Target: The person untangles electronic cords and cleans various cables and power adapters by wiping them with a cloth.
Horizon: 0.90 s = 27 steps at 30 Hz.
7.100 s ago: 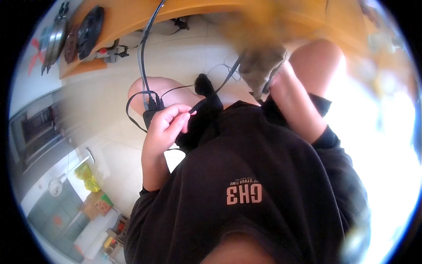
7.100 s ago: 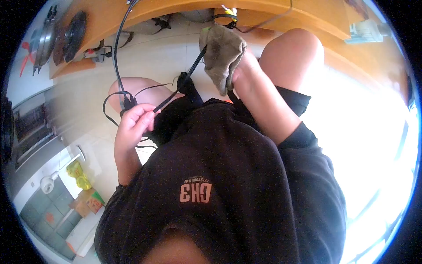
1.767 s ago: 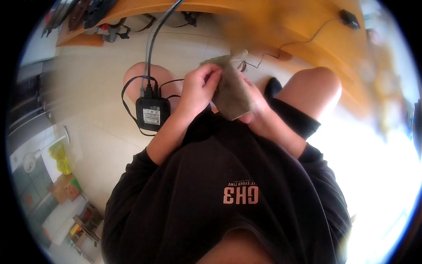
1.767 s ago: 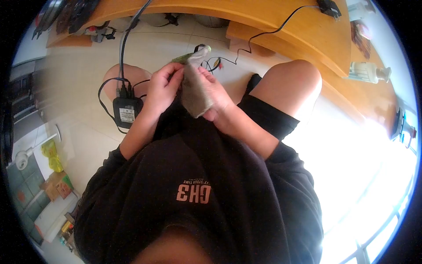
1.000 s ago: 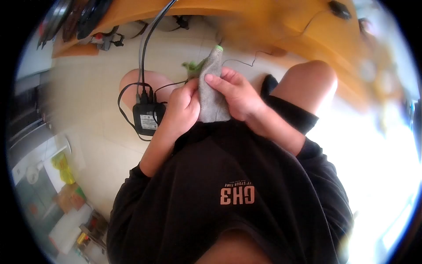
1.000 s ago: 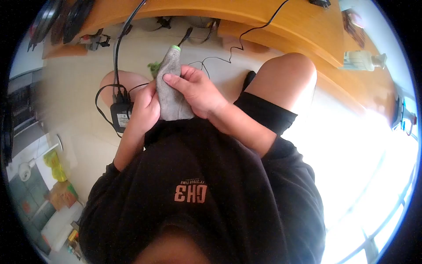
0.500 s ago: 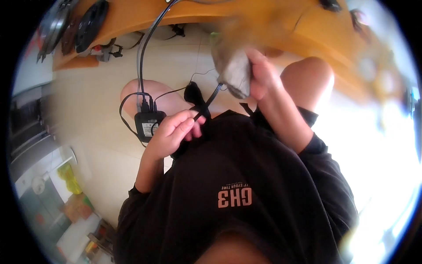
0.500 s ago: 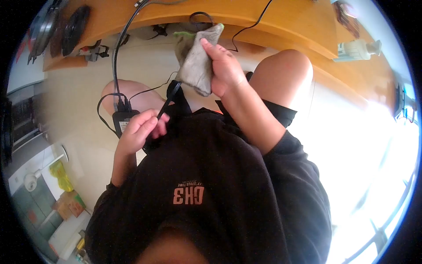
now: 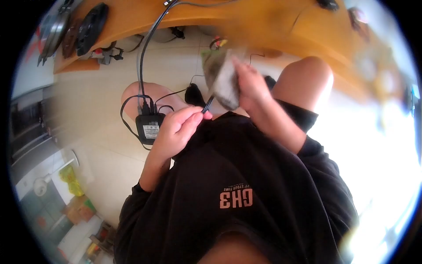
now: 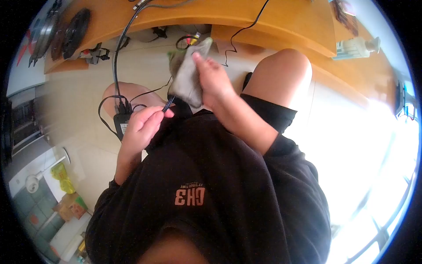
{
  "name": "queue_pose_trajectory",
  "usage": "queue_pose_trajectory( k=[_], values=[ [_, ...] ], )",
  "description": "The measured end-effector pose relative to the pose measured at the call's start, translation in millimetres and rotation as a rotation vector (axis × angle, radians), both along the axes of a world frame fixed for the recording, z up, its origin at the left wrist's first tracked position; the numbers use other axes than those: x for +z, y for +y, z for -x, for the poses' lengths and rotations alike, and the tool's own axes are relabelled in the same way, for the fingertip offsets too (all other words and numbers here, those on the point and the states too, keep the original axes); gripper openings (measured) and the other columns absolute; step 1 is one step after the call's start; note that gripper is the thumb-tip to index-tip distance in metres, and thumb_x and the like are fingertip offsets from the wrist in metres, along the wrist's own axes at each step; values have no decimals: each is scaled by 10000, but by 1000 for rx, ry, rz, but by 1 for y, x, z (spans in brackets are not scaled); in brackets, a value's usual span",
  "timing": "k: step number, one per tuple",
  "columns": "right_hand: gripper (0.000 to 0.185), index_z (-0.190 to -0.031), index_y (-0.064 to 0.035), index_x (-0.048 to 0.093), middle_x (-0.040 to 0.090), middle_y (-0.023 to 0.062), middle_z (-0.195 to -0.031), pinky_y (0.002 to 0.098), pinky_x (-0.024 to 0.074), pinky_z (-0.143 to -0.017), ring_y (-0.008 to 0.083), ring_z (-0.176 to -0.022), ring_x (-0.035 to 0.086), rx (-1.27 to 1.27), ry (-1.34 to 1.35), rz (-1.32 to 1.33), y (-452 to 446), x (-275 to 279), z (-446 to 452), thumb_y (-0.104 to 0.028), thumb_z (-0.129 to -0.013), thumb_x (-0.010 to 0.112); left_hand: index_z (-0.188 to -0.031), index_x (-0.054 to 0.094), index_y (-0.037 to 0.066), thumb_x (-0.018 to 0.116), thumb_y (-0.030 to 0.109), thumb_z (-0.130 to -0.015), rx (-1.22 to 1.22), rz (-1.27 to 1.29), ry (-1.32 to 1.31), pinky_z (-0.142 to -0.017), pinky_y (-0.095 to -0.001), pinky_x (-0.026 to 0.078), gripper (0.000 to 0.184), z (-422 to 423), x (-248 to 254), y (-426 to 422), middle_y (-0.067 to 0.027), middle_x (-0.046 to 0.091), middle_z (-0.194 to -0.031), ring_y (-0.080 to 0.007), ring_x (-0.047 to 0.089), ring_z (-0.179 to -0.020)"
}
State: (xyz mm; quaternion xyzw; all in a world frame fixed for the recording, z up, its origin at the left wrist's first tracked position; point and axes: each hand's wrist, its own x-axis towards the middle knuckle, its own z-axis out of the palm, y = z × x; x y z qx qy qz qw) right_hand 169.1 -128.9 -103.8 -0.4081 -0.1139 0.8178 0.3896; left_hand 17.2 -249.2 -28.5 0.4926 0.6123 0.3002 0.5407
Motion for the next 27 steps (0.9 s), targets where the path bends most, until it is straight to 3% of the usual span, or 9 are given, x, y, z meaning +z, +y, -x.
queue_pose_trajectory(
  k=[5,6,9,10,13,14,18,21,27],
  values=[
    [278,-991,-4,505,598,93,-907,369,517,-705,207,-800,598,-86,0,-47,27,-5,-15,-268,-907,519,-891,620,-27,454,89,-894,-48,100,-37,-426,-180,246,203,15,12,-11,57,399,-490,-9,349,-448],
    [279,-994,-4,505,599,91,-908,368,518,-704,205,-800,599,-82,23,-44,25,-4,-15,-269,-907,519,-1032,591,-35,448,72,-885,-182,187,-78,-489,-185,358,231,28,11,-10,-3,550,-596,-42,459,-510],
    [285,-999,-4,509,602,85,-907,362,519,-703,201,-794,602,-58,72,-34,15,2,-11,-273,-907,519,-1244,449,-38,433,70,-883,-163,66,-102,-660,-224,452,376,20,1,-11,-117,637,-910,-99,565,-695],
    [287,-999,-5,512,603,83,-905,359,518,-705,199,-787,603,-47,77,-35,11,5,-10,-277,-907,519,-1355,274,-36,427,83,-883,-169,84,-187,-808,-272,449,511,20,-6,-10,-188,542,-1178,-157,579,-875],
    [277,-984,-12,533,612,72,-876,323,507,-702,171,-771,596,-12,82,-58,-3,10,-3,-278,-911,512,-1356,257,-44,420,92,-894,-124,190,-399,-828,-278,445,508,15,-12,9,-195,513,-1211,-165,572,-929],
    [273,-982,-13,537,613,69,-872,313,504,-698,164,-768,594,7,95,-85,-7,4,0,-275,-913,510,-1314,323,-50,427,98,-907,7,171,-372,-709,-234,461,445,4,-16,14,-151,588,-1057,-124,578,-785],
    [265,-989,-13,547,617,68,-862,290,496,-675,151,-754,589,7,41,-88,-10,5,1,-264,-920,496,-1094,496,-51,498,129,-908,-26,215,-186,-454,-168,353,259,-2,-30,29,-35,558,-677,-34,463,-525],
    [267,-991,-14,545,617,77,-865,314,505,-675,170,-760,594,-16,-1,-19,-7,5,-3,-266,-919,496,-1051,505,-38,498,108,-904,48,131,-277,-461,-165,351,207,-2,-44,21,-11,527,-666,-35,451,-524],
    [272,-1022,-5,497,604,103,-917,369,521,-694,218,-778,604,-38,32,38,12,-13,-12,-256,-916,503,-978,505,20,482,79,-897,-68,358,-446,-459,-166,326,103,14,-21,10,31,454,-614,-38,414,-496]
  ],
)
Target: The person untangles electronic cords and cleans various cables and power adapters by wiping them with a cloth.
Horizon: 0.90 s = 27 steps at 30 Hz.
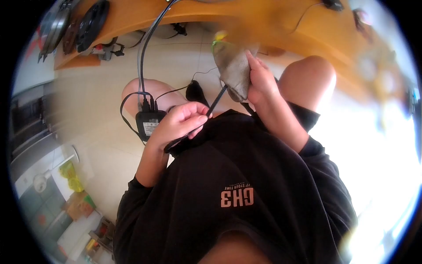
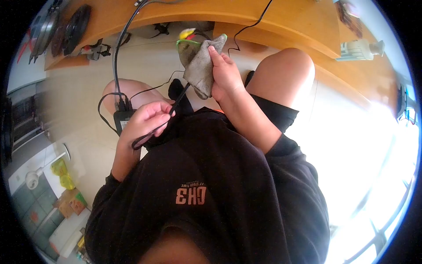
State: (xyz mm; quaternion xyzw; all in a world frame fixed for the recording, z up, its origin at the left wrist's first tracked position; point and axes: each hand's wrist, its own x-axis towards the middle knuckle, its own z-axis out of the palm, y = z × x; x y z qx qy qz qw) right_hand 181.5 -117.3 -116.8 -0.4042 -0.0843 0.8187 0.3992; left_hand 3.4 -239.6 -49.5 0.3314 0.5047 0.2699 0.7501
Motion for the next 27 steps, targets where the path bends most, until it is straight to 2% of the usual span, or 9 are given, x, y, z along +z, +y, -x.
queue_pose_trajectory(
  k=[4,7,10,11,15,19,22,25,27],
  values=[
    [282,-1017,-6,503,607,106,-920,361,521,-697,217,-788,606,-2,102,-19,0,-3,-1,-270,-919,495,-1035,485,10,477,79,-893,-74,16,42,-522,-188,400,158,14,-2,-3,-23,553,-709,-71,491,-565],
    [300,-1012,-6,512,609,107,-927,354,520,-701,213,-795,607,20,99,-37,-5,4,0,-290,-917,495,-1126,450,2,465,92,-898,20,-38,-45,-632,-212,459,246,-1,-5,-2,-85,606,-881,-100,554,-692],
    [310,-1011,-11,512,608,103,-926,349,518,-705,205,-801,606,60,81,-28,-16,12,6,-305,-916,495,-1185,420,-1,471,97,-898,87,51,-44,-710,-226,475,307,-11,4,13,-113,599,-995,-106,568,-786],
    [311,-1011,-13,510,607,101,-924,348,518,-706,202,-802,605,77,88,-24,-19,13,8,-309,-916,495,-1160,435,4,510,111,-888,127,84,-102,-681,-217,471,301,-13,3,17,-95,606,-962,-99,564,-759],
    [317,-1009,-8,496,598,100,-917,352,518,-699,200,-805,598,107,89,-15,-23,10,13,-312,-919,489,-1128,435,-14,602,115,-852,162,-28,-47,-622,-220,478,348,-21,-21,17,-69,609,-851,-106,569,-683],
    [315,-1036,-2,480,590,110,-929,364,519,-694,213,-807,594,94,16,47,-25,7,16,-296,-925,475,-1111,456,7,576,103,-856,210,-47,41,-618,-203,446,298,-37,-20,12,-34,601,-815,-102,580,-707],
    [316,-1059,2,471,588,124,-953,375,520,-696,233,-827,598,65,71,34,-24,-1,19,-284,-925,475,-1101,474,1,572,86,-852,157,-81,-14,-618,-202,449,281,-29,-27,9,-41,604,-807,-98,579,-705],
    [314,-1071,9,475,594,136,-953,376,519,-710,253,-849,601,-15,14,102,-11,-5,19,-268,-924,477,-1088,494,-6,569,77,-850,4,-12,-16,-604,-203,449,263,-24,-19,2,-39,596,-797,-89,572,-695],
    [300,-1071,1,490,605,127,-941,375,514,-738,253,-852,605,-20,48,82,-1,-16,16,-256,-917,493,-1084,500,-7,570,76,-846,34,27,-18,-598,-201,448,262,-20,-16,0,-33,587,-778,-82,567,-684]
  ],
)
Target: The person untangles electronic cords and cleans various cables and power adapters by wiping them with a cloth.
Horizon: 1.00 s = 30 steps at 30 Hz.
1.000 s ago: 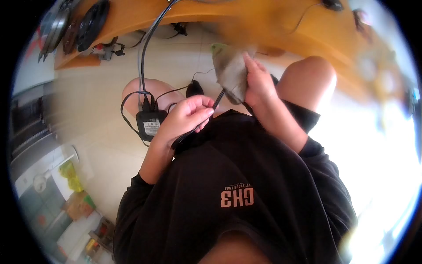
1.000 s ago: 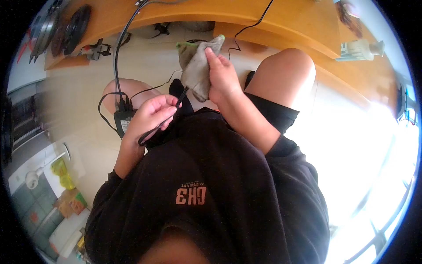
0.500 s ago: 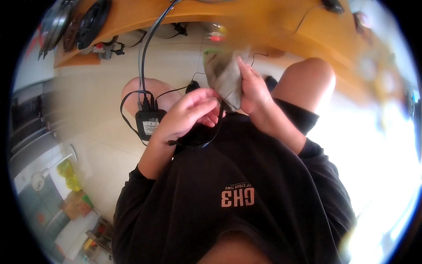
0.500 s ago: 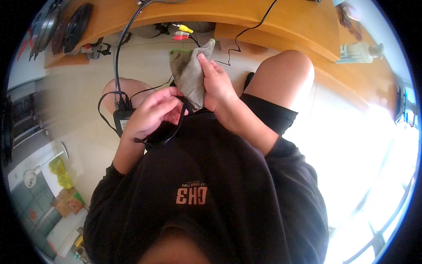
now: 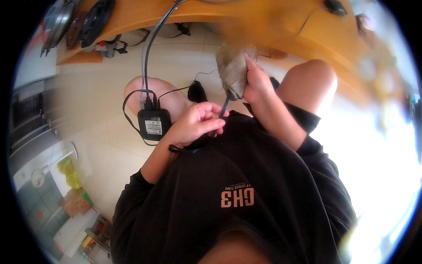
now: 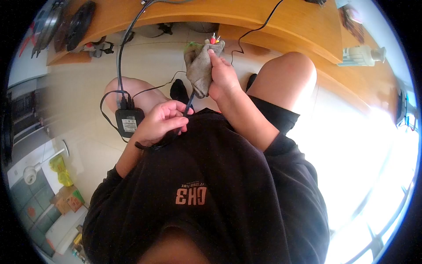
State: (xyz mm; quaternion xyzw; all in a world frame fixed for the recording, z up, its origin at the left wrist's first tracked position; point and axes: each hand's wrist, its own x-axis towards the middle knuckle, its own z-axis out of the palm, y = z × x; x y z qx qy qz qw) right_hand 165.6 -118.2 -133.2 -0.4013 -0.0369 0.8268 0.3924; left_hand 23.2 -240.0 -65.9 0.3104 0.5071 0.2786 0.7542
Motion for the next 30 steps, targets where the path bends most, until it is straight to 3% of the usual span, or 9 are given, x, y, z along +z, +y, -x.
queue_pose_trajectory(
  k=[4,7,10,15,18,21,24,28,30],
  values=[
    [272,-1050,-7,507,608,112,-939,362,514,-732,236,-824,612,-10,50,-27,-2,2,0,-238,-907,517,-1087,500,-10,545,64,-845,37,-12,-36,-580,-192,448,257,7,0,0,-17,569,-753,-72,558,-653],
    [269,-1073,-7,496,589,130,-993,385,511,-738,247,-857,596,24,116,-53,0,5,-2,-232,-937,441,-1086,500,-11,510,67,-857,43,-43,-48,-544,-184,426,242,8,-1,2,-3,545,-721,-67,529,-614],
    [247,-1047,-8,513,597,119,-973,362,512,-734,223,-856,597,74,54,-193,-4,6,-1,-218,-921,482,-1096,497,-16,496,74,-865,27,-74,-30,-537,-183,406,249,2,2,5,7,524,-682,-64,504,-589],
    [193,-980,-25,550,624,76,-879,337,508,-710,188,-775,606,17,21,-107,1,10,-1,-191,-883,559,-1110,518,-17,496,91,-877,-66,-118,49,-567,-179,408,258,2,2,5,4,537,-672,-57,508,-605],
    [186,-958,-26,558,624,77,-873,332,507,-702,185,-764,606,20,90,-61,7,9,-4,-195,-881,559,-1087,551,-10,514,122,-891,-116,-274,208,-603,-181,430,239,8,-2,7,-17,584,-737,-65,536,-641],
    [164,-917,-19,565,620,77,-865,326,506,-696,183,-751,604,80,172,-77,10,18,-11,-174,-873,538,-1120,544,-15,521,171,-908,185,-393,501,-755,-234,443,283,26,-11,20,-53,609,-948,-100,562,-831],
    [167,-936,-4,574,622,79,-859,309,503,-685,175,-740,605,166,169,-185,7,30,-13,-139,-849,528,-1246,463,-6,488,230,-926,248,-637,515,-916,-274,374,398,25,8,47,-104,517,-1211,-143,486,-1091],
    [172,-935,7,586,628,70,-848,266,491,-679,142,-710,595,263,181,-463,2,54,-11,-126,-848,518,-1281,414,-32,486,236,-929,252,-722,323,-978,-280,311,448,5,21,71,-90,504,-1230,-152,453,-1130],
    [168,-932,6,587,626,60,-845,254,483,-673,126,-707,587,332,166,-511,1,58,-11,-122,-850,513,-1229,464,-22,507,226,-921,249,-709,268,-905,-238,354,398,-3,23,78,-63,535,-1153,-106,489,-1032]
  ],
)
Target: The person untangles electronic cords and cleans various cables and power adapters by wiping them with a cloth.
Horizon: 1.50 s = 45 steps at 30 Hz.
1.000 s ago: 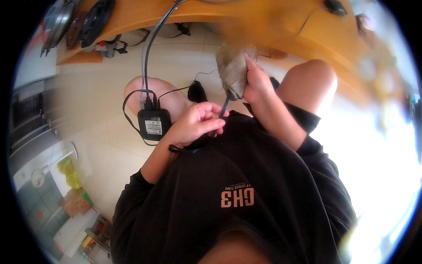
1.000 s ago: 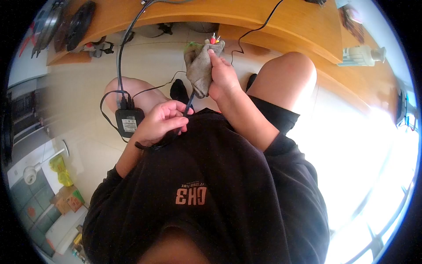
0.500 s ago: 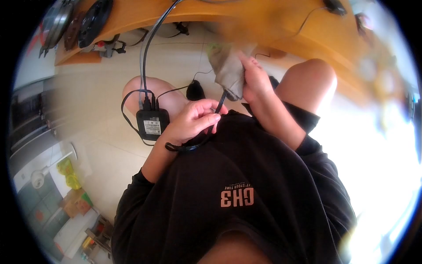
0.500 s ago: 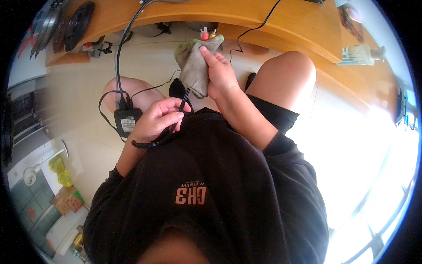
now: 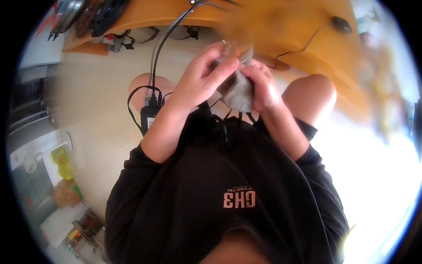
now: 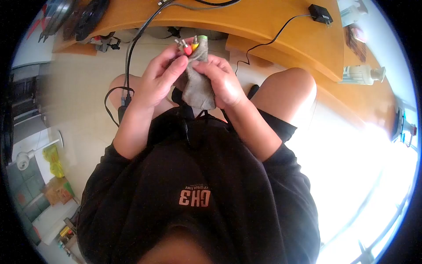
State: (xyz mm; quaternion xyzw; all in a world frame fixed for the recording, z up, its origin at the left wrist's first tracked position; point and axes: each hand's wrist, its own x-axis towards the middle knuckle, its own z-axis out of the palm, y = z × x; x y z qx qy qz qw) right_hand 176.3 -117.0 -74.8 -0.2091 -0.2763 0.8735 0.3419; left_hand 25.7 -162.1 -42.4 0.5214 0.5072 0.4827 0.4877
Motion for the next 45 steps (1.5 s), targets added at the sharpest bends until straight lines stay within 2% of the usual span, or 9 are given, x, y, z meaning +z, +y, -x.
queue_pose_trajectory(
  k=[7,20,23,28,31,34,38,41,45],
  values=[
    [155,-917,2,584,618,41,-824,232,463,-650,97,-698,566,55,-52,-42,-8,-2,-3,-115,-856,502,-1031,585,-30,572,131,-878,155,-177,25,-771,-199,417,223,-15,-4,0,-47,582,-1050,-80,537,-881],
    [178,-920,17,591,624,49,-799,231,478,-638,99,-691,580,236,-203,-27,-20,-17,-13,-152,-880,550,-990,596,5,530,180,-906,353,-93,-276,-831,-307,473,205,-7,-2,2,-140,648,-940,-204,622,-907],
    [185,-929,21,596,624,49,-804,230,481,-646,98,-699,583,266,-182,-42,-16,-16,-16,-152,-875,558,-988,598,11,532,190,-906,318,-65,-267,-834,-296,466,208,-3,-2,2,-139,650,-941,-199,618,-922],
    [211,-950,31,590,625,62,-825,245,482,-630,105,-694,584,221,-195,-221,6,2,0,-159,-859,573,-932,620,8,597,164,-872,353,-46,-257,-680,-186,422,169,-18,-7,-1,1,604,-814,-40,520,-743],
    [210,-932,29,596,625,64,-809,242,478,-610,107,-675,582,203,-139,-80,3,4,5,-165,-854,578,-948,612,1,592,157,-874,368,-71,-270,-693,-185,429,173,-14,-7,0,-23,620,-839,-52,541,-773],
    [190,-892,25,608,622,53,-771,238,474,-597,106,-646,577,224,-169,-66,-4,-7,0,-156,-853,570,-985,602,8,546,183,-900,366,-68,-262,-799,-237,438,203,-9,-6,1,-74,638,-936,-136,596,-881],
    [179,-872,21,607,619,48,-752,237,473,-593,106,-630,573,281,-215,-75,-9,-18,-7,-152,-848,572,-989,592,5,537,188,-905,368,-83,-278,-854,-269,437,209,-4,-7,0,-110,636,-982,-166,601,-923],
    [184,-869,28,605,619,58,-754,251,485,-589,117,-633,582,247,-180,-59,-1,-8,-1,-151,-833,581,-968,605,-7,582,186,-882,323,-3,-260,-690,-191,432,212,-15,-18,-6,-21,624,-833,-54,539,-772],
    [191,-857,36,611,621,60,-747,247,479,-588,119,-627,579,212,-174,-71,0,-3,5,-151,-834,580,-948,605,-15,578,173,-885,406,-96,-222,-646,-180,407,200,-14,-18,-4,10,598,-782,-34,496,-726]
  ],
)
